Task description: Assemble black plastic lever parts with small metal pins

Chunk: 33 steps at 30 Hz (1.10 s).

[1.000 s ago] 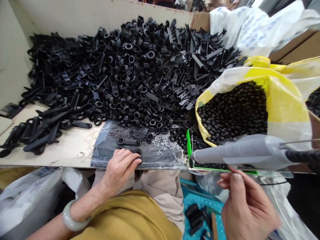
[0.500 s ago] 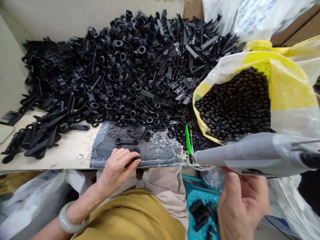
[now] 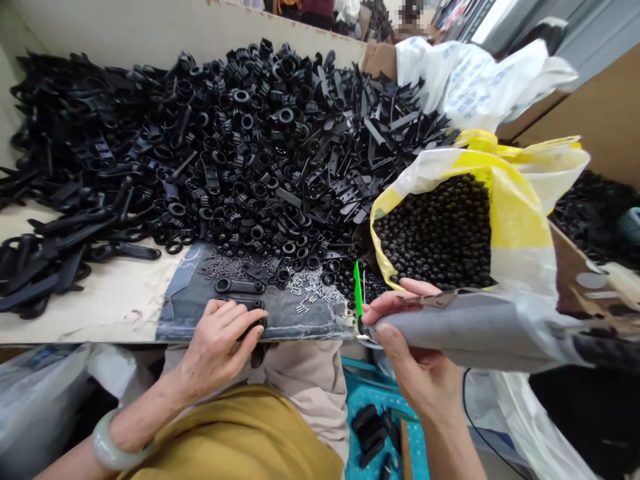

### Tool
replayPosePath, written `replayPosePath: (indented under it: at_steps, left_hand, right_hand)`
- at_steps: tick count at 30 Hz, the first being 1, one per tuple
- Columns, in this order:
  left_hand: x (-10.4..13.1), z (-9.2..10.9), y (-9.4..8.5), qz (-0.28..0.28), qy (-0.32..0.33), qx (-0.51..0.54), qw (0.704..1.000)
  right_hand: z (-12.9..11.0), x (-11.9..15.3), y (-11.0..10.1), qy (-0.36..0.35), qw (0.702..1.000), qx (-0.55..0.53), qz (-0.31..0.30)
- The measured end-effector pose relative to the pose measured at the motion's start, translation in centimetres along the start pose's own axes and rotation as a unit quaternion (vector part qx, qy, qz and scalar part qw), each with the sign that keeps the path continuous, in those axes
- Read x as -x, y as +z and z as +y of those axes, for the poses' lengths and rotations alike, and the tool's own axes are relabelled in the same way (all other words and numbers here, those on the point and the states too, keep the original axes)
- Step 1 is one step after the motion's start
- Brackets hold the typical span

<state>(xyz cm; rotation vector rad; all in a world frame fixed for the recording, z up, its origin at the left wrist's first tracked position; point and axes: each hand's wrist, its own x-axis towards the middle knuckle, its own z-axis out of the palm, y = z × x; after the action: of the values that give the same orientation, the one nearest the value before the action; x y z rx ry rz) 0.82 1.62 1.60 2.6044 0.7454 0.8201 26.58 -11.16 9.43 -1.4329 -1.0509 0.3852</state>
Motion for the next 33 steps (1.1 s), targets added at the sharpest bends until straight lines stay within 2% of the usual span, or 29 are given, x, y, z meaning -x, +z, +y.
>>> replayPosePath:
  at_steps: [5, 10, 15, 19, 23, 29, 33]
  left_hand:
    - [0.1, -0.5, 0.2, 0.004, 0.019, -0.005, 1.000]
    - [0.3, -0.8, 0.5, 0.018, 0.024, 0.004, 1.000]
    - [0.5, -0.5, 0.5, 0.021, 0.024, -0.008, 0.999]
    - [0.7, 0.2, 0.6, 0.044, -0.006, -0.009, 0.999]
    - [0.9, 0.8, 0.8, 0.070, -0.045, 0.013, 0.996]
    - [1.1, 0.6, 1.2, 0.085, -0.049, 0.021, 0.995]
    - [1.1, 0.5, 1.3, 0.091, -0.054, 0.033, 0.994]
  right_hand:
    - [0.4, -1.7, 1.6, -0.017, 0.997, -0.031, -0.073]
    - [1.1, -3.1, 4.8, -0.061, 0.988, -0.139, -0.038]
    - [2.6, -3.4, 7.3, -0.038, 0.982, -0.186, -0.006]
    - [4.4, -2.8, 8.5, -0.030, 0.987, -0.160, -0.006]
    - [5.1, -2.3, 9.8, -0.021, 0.987, -0.160, 0.016]
    - [5.7, -2.3, 10.7, -0.006, 0.987, -0.156, 0.032]
    - [5.9, -2.4, 10.8, -0.028, 0.986, -0.162, 0.030]
